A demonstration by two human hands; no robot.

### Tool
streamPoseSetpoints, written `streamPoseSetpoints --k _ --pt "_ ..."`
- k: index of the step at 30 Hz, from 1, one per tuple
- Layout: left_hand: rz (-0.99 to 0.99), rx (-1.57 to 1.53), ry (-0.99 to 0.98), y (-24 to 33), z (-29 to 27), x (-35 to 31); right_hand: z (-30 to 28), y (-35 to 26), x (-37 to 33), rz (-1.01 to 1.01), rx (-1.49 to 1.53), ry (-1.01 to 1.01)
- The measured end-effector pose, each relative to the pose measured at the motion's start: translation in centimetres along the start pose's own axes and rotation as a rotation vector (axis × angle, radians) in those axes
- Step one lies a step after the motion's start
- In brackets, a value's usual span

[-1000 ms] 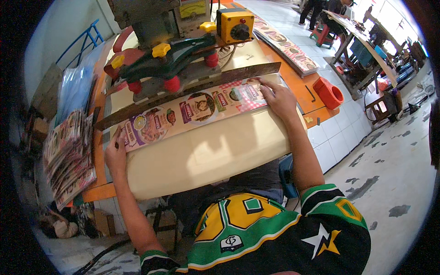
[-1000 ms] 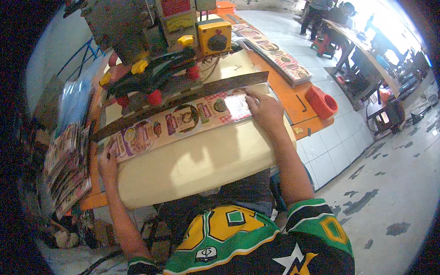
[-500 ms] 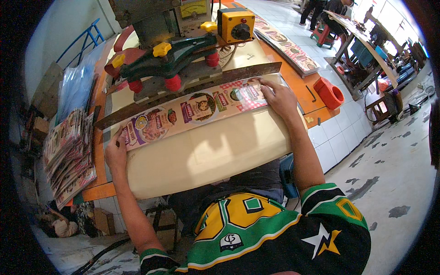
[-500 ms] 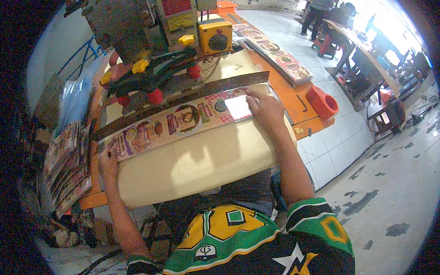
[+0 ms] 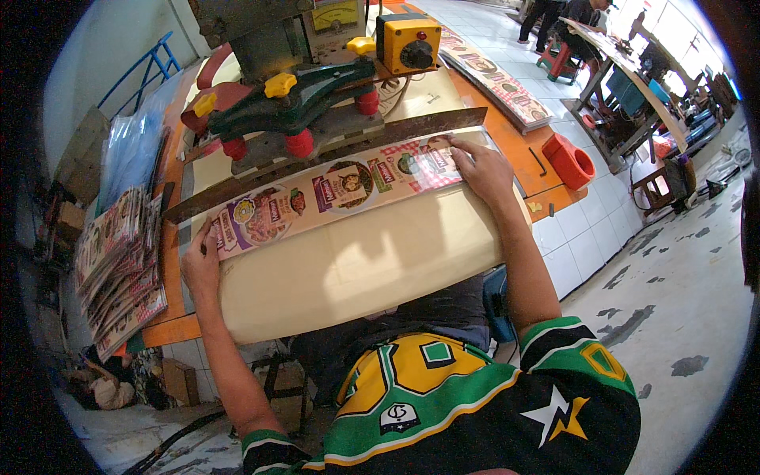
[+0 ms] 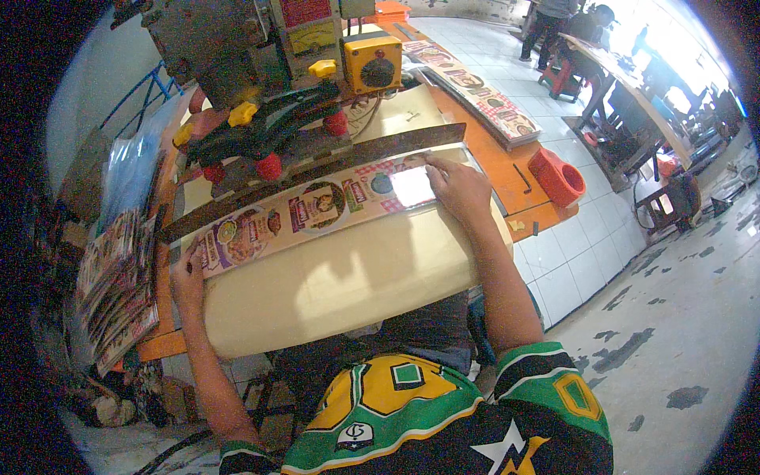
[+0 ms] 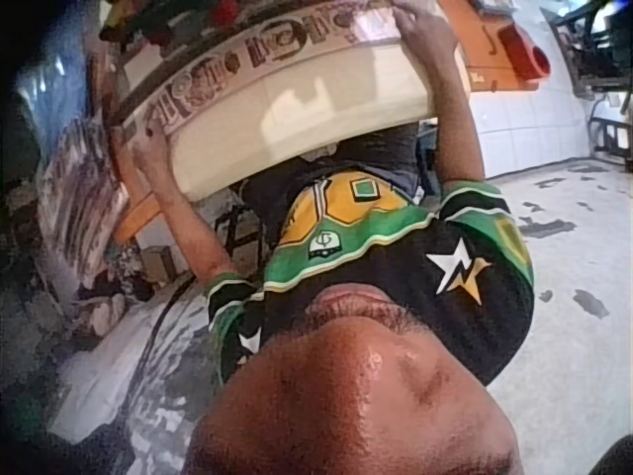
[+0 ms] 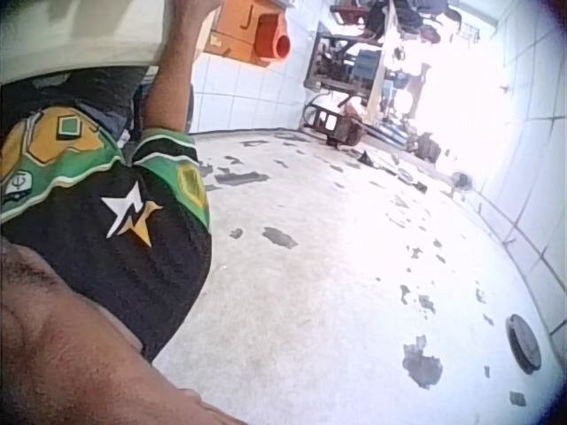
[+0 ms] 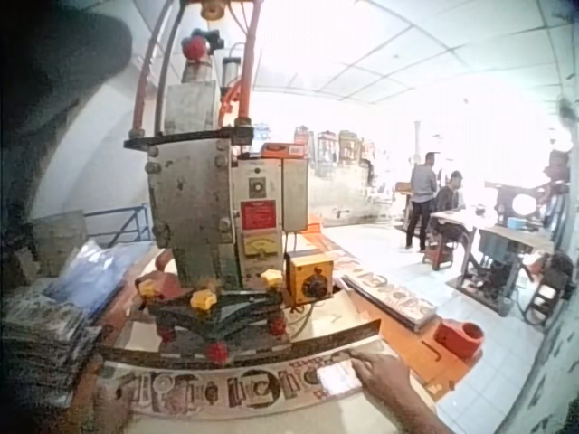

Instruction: The person aligns, folds, and smooths printed plastic packaging wrappers over a curved mold by hand one at a time, removing each wrapper after shaping it.

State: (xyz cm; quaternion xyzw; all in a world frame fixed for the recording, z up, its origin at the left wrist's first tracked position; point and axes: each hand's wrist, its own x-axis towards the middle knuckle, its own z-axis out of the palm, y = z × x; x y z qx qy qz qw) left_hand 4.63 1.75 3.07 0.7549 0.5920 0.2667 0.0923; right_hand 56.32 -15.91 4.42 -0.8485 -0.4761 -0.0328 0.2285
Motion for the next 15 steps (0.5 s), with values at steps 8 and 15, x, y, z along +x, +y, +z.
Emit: streamPoseSetpoints --k 8,15 --pt "-0.02 -0.073 0.033 0.5 -0.2 -0.1 -0.3 -0.2 -0.4 -0.029 0.056 0.034" --pt "-0.045 -0.076 0.035 0.9 -0.7 -0.3 -1.2 -0.9 -0.9 0.005 0.139 0.027"
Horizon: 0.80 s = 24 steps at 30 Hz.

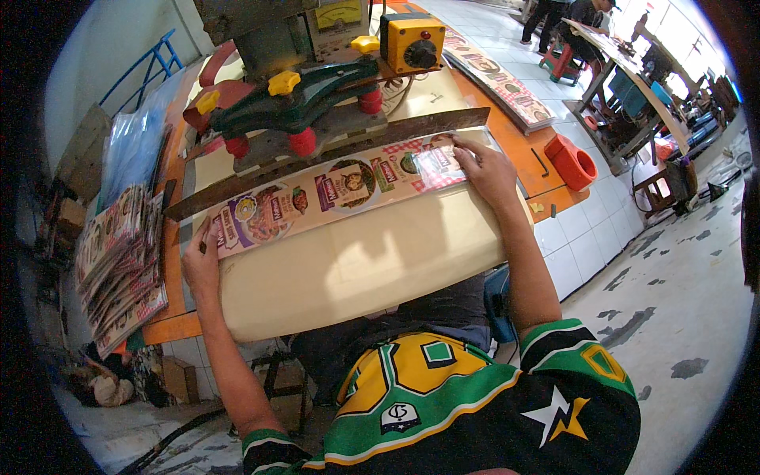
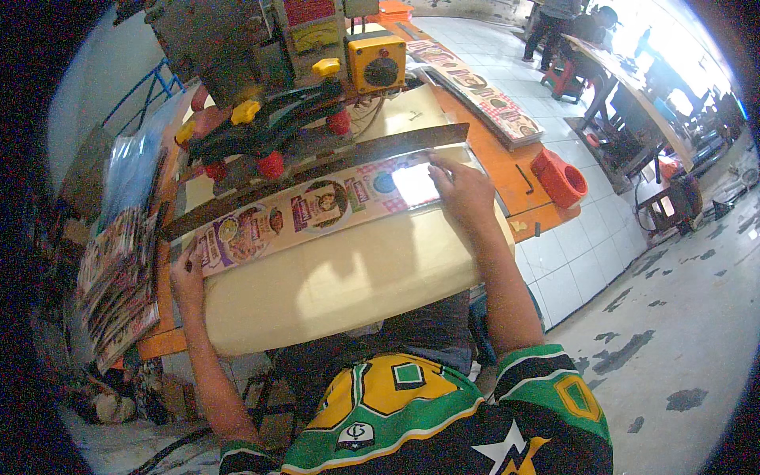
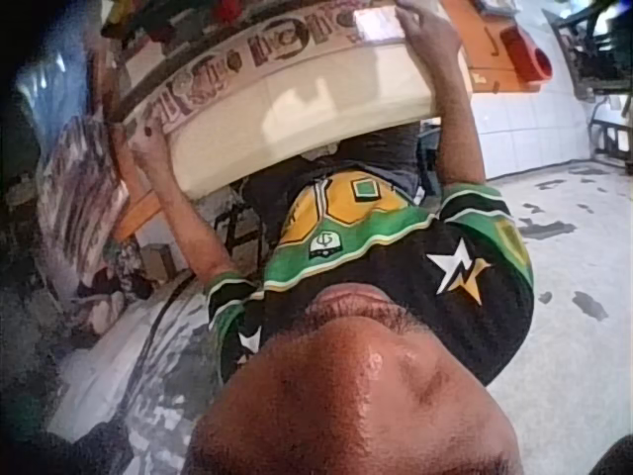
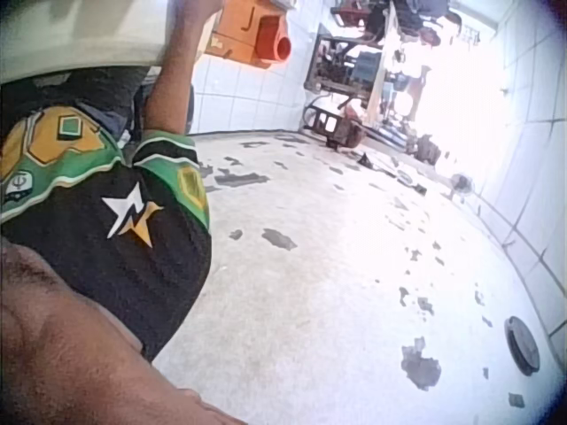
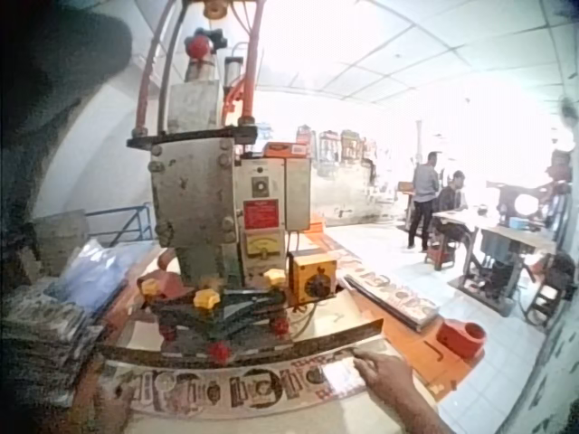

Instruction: The person aligns, folds, and smooths printed plastic packaging wrappers over a curved mold by hand one at a time, removing each wrapper after shaping it.

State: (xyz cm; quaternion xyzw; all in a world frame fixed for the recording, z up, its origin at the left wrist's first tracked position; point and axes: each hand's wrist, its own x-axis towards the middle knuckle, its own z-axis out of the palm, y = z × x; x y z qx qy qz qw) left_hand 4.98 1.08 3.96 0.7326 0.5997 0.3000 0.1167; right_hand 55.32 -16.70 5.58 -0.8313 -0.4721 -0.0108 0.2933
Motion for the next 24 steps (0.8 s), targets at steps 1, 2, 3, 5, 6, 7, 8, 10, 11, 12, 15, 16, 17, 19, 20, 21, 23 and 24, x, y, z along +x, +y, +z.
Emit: streamPoseSetpoints --k 1,2,3,5,6,7,8,10,11,12,15,16,17,19,20,21,23,24 --pt "-0.001 0.0 0.0 0.1 -0.1 0.0 -0.1 -0.1 -0.1 0.014 0.031 0.001" --pt "-0.011 -0.007 -0.009 0.3 -0.1 -0.1 -0.1 -0.1 -0.1 0.028 0.061 0.001" --pt "-0.021 -0.015 -0.017 0.6 -0.2 -0.1 0.0 0.2 0.0 0.028 0.061 0.002" --pt "-0.033 -0.029 -0.016 0.8 0.0 -0.1 0.5 1.0 0.2 0.023 0.065 0.017" --pt "-0.047 -0.041 -0.015 0.8 0.0 -0.1 0.5 1.0 0.2 0.022 0.066 0.016" --pt "-0.048 -0.041 -0.014 0.8 -0.1 -0.1 0.4 0.9 0.2 0.022 0.118 0.011" --pt "-0.045 -0.038 -0.019 0.7 -0.1 -0.1 0.3 0.8 0.2 0.023 0.171 0.007" --pt "-0.044 -0.034 -0.023 0.5 -0.1 0.0 0.0 0.5 0.2 0.035 0.152 -0.005" --pt "-0.035 -0.037 -0.018 0.4 0.0 0.0 0.0 0.4 0.2 0.048 0.132 -0.016" --pt "-0.025 -0.041 -0.015 0.3 0.0 0.0 0.0 0.4 0.1 0.049 0.132 -0.016" --pt "-0.019 -0.071 0.005 0.4 0.1 -0.1 0.1 0.7 0.1 0.04 0.138 -0.001" --pt "-0.018 -0.071 0.005 0.3 0.2 -0.1 0.2 1.0 0.2 0.047 0.129 -0.017" --pt "-0.012 -0.11 0.027 -0.1 0.4 0.0 0.3 1.1 0.3 0.054 0.121 -0.032" --pt "-0.005 -0.149 0.048 -0.1 0.5 0.0 0.5 1.3 0.3 0.038 0.103 -0.019" --pt "-0.006 -0.196 0.054 -0.1 0.5 0.0 0.6 1.4 0.3 0.022 0.084 -0.006" --pt "-0.007 -0.244 0.062 -0.1 0.4 -0.1 0.6 1.5 0.3 0.022 0.085 -0.006" --pt "-0.003 -0.24 0.079 -0.2 0.3 -0.1 0.7 1.5 0.4 0.025 0.072 -0.016" --pt "0.0 -0.237 0.095 -0.3 0.3 -0.1 0.7 1.5 0.4 0.024 0.073 -0.016"
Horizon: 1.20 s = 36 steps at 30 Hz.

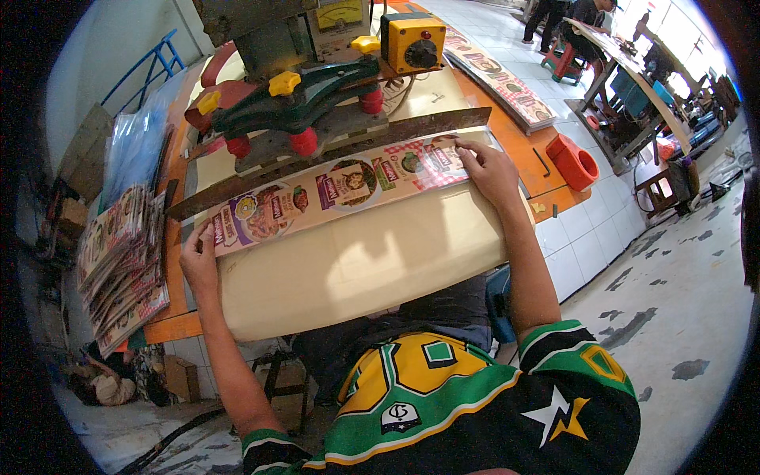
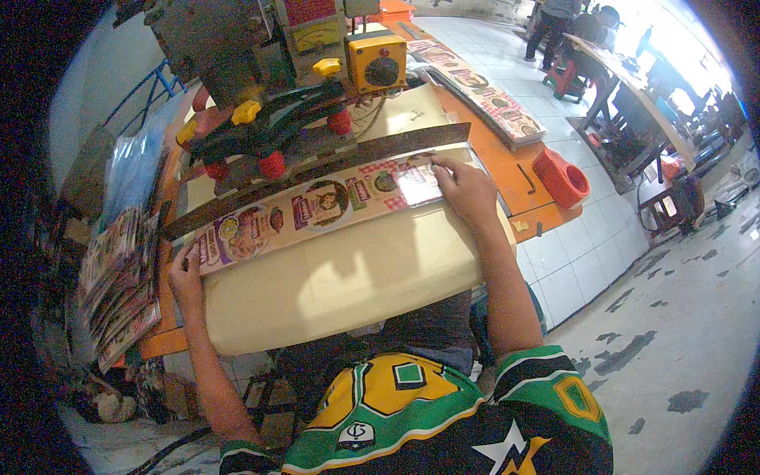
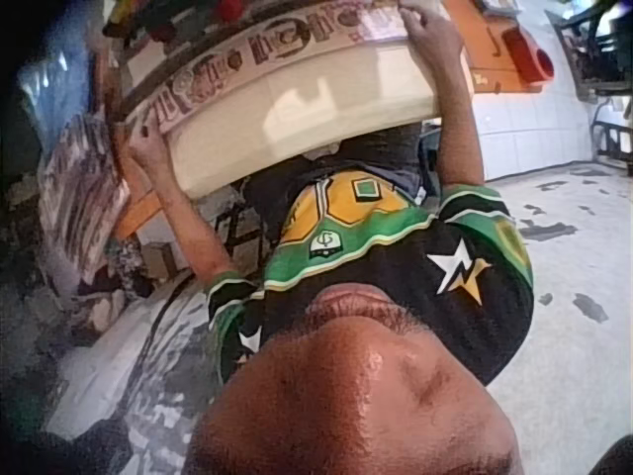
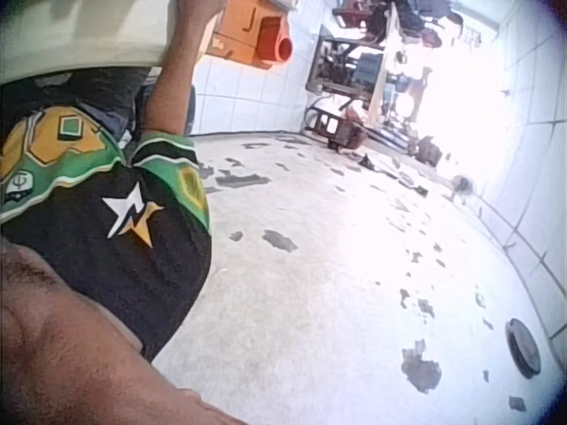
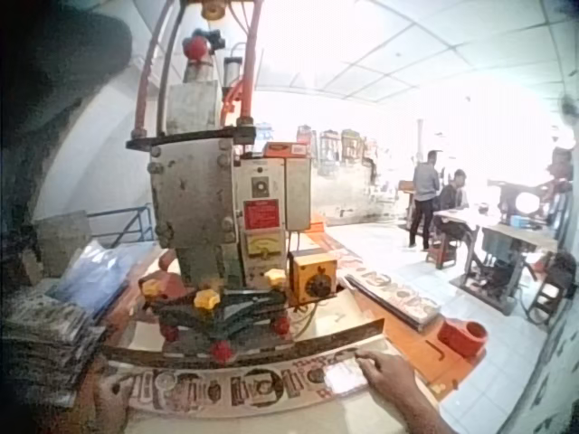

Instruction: The person aligns, folds, and smooths printed plastic packaging wrappers over a curved mold by hand one at a time, removing each wrapper after shaping it.

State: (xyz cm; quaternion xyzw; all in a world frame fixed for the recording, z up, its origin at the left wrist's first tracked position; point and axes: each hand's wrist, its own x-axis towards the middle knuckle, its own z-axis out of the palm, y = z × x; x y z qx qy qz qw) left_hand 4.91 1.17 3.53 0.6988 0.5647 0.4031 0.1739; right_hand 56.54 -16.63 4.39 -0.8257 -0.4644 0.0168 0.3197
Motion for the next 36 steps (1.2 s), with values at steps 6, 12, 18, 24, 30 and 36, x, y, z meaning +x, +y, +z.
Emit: streamPoseSetpoints --k 6,12,18,24,30,36 --pt "0.051 0.003 0.027 0.3 -0.1 -0.2 -0.2 -0.4 -0.1 -0.006 -0.038 0.004" --pt "0.177 0.014 0.071 0.2 0.0 -0.2 0.0 -0.1 0.0 -0.016 -0.038 0.016" --pt "0.15 0.048 0.068 -0.2 -0.1 -0.1 -0.2 -0.2 0.0 -0.008 -0.029 -0.005" --pt "0.149 0.053 0.112 -0.2 0.0 -0.2 -0.3 -0.4 -0.2 0.022 0.017 0.014" --pt "0.189 -0.054 0.064 0.7 0.1 -0.5 -0.2 -0.1 -0.2 -0.021 0.097 0.062" --pt "0.149 -0.019 -0.062 0.3 0.0 -0.2 -0.4 -0.2 -0.4 -0.028 0.333 0.083"
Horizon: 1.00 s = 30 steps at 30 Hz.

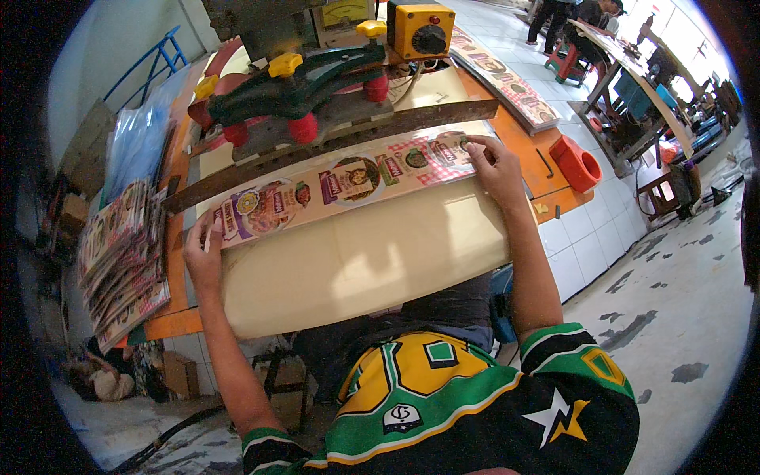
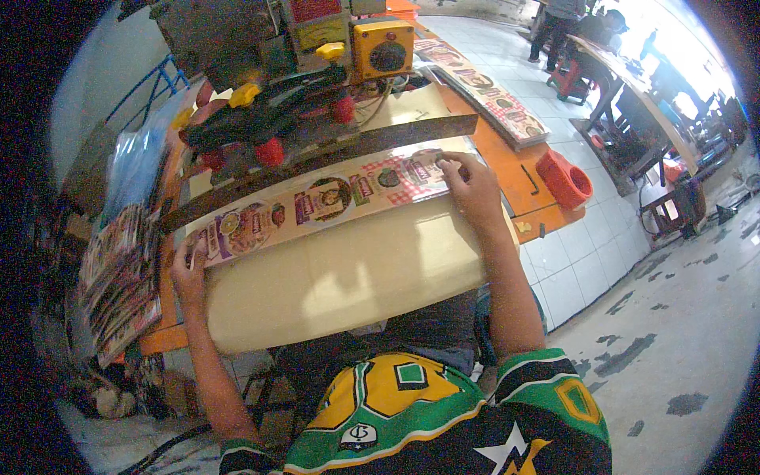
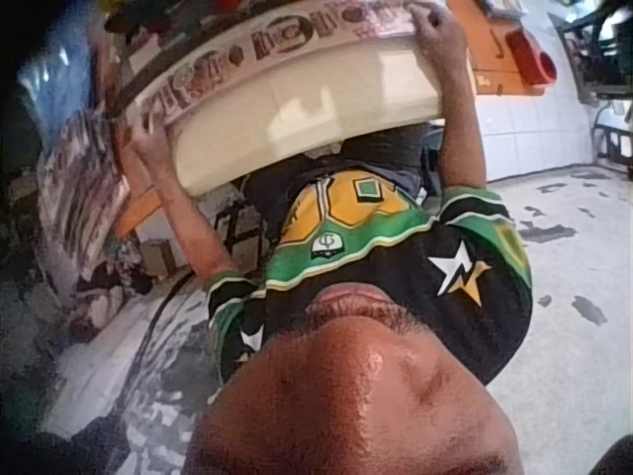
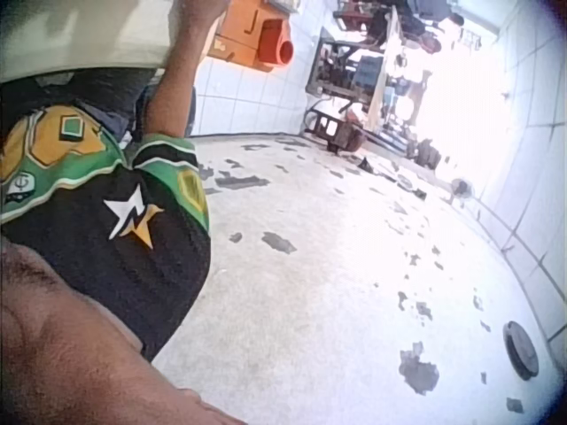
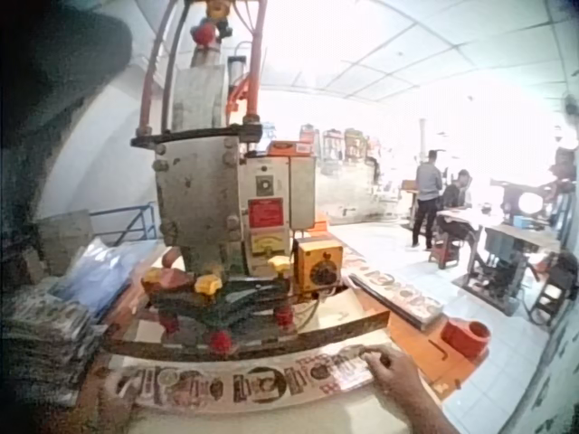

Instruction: The person aligns, folds, and smooths printed plastic packaging wrappers over a curved mold by hand one at a time, removing each wrapper after shaping it.

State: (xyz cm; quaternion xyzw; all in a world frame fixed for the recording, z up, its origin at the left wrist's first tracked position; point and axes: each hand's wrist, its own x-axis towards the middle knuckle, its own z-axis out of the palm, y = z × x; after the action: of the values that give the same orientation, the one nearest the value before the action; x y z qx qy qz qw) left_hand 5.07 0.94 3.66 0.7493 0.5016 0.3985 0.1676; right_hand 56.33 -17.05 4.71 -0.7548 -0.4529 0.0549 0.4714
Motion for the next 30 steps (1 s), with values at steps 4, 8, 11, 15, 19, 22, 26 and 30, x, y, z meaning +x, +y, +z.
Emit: streamPoseSetpoints --k 4,8,11,15,19,22,26,30 --pt "-0.015 -0.012 -0.027 0.0 0.1 -0.1 0.1 0.0 0.0 -0.055 0.025 0.013" --pt "0.009 0.016 -0.022 0.2 0.1 -0.2 0.0 0.1 -0.1 -0.091 0.065 0.045" --pt "0.036 0.029 -0.009 -0.1 0.0 -0.4 -0.2 -0.9 -0.4 -0.058 0.075 0.036" --pt "0.044 0.044 -0.003 0.3 0.1 -0.3 -0.3 0.0 -0.1 -0.087 0.034 0.047" --pt "0.054 0.059 0.005 0.3 0.0 -0.3 -0.3 -0.1 -0.1 -0.12 0.028 0.057" --pt "0.03 0.075 -0.002 0.5 -0.2 -0.4 -0.3 0.1 0.0 -0.135 0.023 0.062" --pt "0.028 0.066 0.004 0.9 -0.2 -0.4 -0.4 0.3 0.0 -0.132 0.036 0.068" --pt "0.037 0.081 0.011 0.9 -0.2 -0.4 -0.4 0.4 0.0 -0.125 0.031 0.06"
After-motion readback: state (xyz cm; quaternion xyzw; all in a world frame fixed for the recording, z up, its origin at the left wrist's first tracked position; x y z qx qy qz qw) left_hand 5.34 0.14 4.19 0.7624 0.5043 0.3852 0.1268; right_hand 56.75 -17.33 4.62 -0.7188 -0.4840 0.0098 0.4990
